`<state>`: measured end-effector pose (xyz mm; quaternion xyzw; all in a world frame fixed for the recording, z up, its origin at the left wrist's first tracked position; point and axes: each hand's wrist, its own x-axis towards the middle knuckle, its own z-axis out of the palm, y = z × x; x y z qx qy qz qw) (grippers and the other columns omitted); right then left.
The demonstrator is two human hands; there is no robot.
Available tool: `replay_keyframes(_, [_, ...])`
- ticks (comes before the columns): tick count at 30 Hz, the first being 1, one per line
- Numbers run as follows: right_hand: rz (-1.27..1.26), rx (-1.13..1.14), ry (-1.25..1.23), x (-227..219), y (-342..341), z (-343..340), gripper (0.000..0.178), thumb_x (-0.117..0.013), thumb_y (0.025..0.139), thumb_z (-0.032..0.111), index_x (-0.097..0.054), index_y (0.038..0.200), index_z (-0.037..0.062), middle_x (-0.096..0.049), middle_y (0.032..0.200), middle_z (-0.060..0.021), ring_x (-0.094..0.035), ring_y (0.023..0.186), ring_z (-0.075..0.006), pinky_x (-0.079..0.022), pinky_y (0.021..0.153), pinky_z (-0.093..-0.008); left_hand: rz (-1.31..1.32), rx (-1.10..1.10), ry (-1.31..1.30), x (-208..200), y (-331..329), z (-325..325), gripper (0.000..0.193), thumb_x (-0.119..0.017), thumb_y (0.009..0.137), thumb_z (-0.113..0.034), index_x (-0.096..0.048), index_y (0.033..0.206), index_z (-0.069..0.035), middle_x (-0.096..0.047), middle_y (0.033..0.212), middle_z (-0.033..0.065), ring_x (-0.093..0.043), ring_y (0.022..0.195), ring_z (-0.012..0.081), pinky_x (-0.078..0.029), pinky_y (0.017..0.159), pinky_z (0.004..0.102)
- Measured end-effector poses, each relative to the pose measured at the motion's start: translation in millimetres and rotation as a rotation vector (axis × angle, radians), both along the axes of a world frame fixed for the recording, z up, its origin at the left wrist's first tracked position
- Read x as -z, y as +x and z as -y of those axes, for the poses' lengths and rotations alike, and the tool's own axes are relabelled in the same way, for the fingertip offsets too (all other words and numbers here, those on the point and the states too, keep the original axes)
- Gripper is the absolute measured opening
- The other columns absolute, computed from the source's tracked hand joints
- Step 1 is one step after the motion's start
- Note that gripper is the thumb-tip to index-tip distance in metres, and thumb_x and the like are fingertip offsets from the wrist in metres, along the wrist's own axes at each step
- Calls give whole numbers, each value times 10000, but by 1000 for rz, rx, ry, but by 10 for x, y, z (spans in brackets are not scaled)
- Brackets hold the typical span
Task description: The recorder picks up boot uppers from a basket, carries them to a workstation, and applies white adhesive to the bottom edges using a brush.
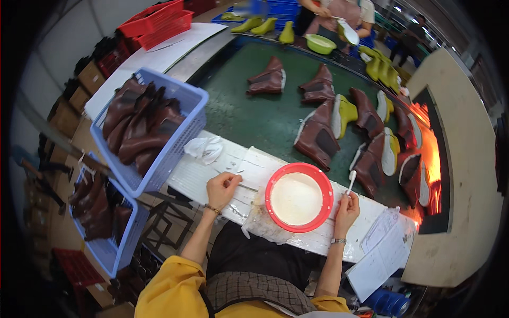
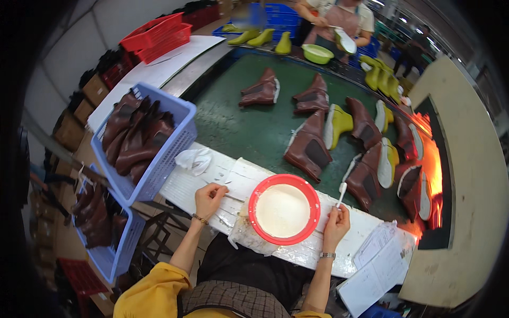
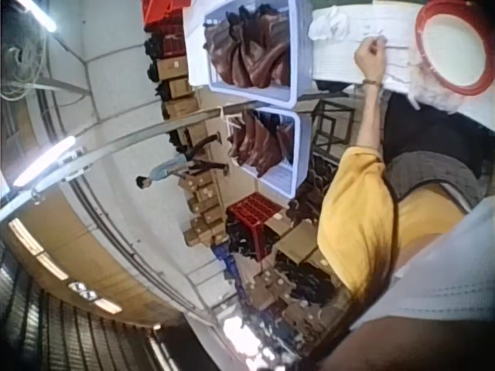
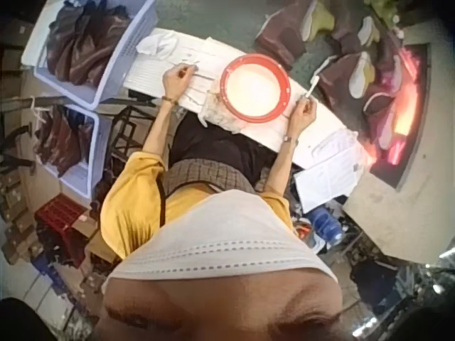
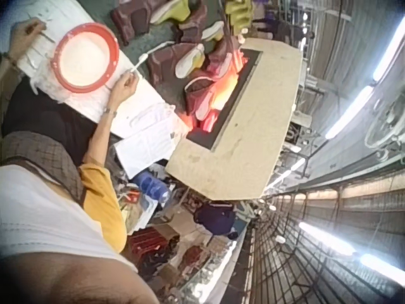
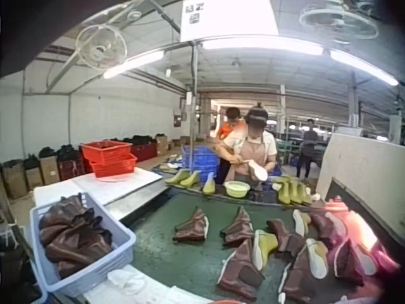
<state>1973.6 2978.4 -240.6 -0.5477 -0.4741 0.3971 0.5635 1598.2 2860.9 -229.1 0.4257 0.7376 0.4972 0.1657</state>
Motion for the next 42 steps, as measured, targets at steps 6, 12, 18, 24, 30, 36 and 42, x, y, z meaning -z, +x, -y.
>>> replay_keyframes(6, [86, -10, 53, 12, 9, -11, 145, -610, 1007, 134, -630, 1086, 15, -465, 670, 77, -371, 554, -7, -281, 474, -192, -85, 77, 27, -293, 44, 140, 131, -767, 864, -223, -772, 882, -92, -699, 711, 28, -591, 553, 130, -467, 535, 283])
replay_keyframes(12, [109, -42, 75, 54, 38, -29, 164, -600, 1019, 144, -626, 1110, 11, -454, 694, 73, -343, 565, -12, -245, 464, -207, -113, 310, 210, -1069, -25, 553, 94, -771, 855, -124, -768, 936, -78, -710, 770, 37, -605, 600, 110, -476, 554, 251])
replay_keyframes(18, [154, -88, 41, 14, 29, 13, 191, -585, 1033, 171, -617, 1116, 2, -465, 700, 65, -351, 557, -11, -243, 448, -206, -377, -330, 364, -1578, -597, 1327, 86, -695, 888, -24, -747, 954, -6, -686, 766, 18, -594, 665, 66, -479, 618, 226])
replay_keyframes(24, [195, -59, 73, -13, 5, -10, 225, -581, 1031, 188, -608, 1127, -15, -478, 694, 51, -354, 528, -16, -256, 435, -207, -821, -834, -177, -1250, -2571, 2819, 460, -659, 838, -121, -621, 1296, -107, -696, 1146, 158, -675, 1060, 316, -536, 902, 426])
replay_keyframes(30, [219, -12, -54, 14, 57, 9, 184, -583, 1008, 124, -635, 1116, -16, -525, 732, 47, -405, 602, -21, -320, 501, -213, -690, -810, -1393, -561, -3338, 4064, 1104, -923, 584, -318, -361, 1534, -308, -496, 1514, 43, -438, 1424, 240, -256, 1165, 598])
replay_keyframes(36, [34, -25, -30, -74, 12, 31, 168, -606, 1023, 173, -647, 1085, 22, -559, 710, 51, -418, 548, -5, -304, 472, -179, -954, -1058, -453, -1294, -2672, 3997, 506, -688, 957, -351, -604, 1323, -10, -667, 1239, 211, -646, 1132, 373, -503, 961, 403])
replay_keyframes(42, [102, -52, 5, -119, -5, 14, 178, -576, 1034, 176, -650, 1091, 25, -565, 715, 43, -432, 553, -15, -313, 475, -186, -412, -623, 15, -1850, -1240, 2653, 527, -841, 818, -241, -654, 1199, 72, -720, 1090, 180, -667, 941, 197, -533, 850, 336])
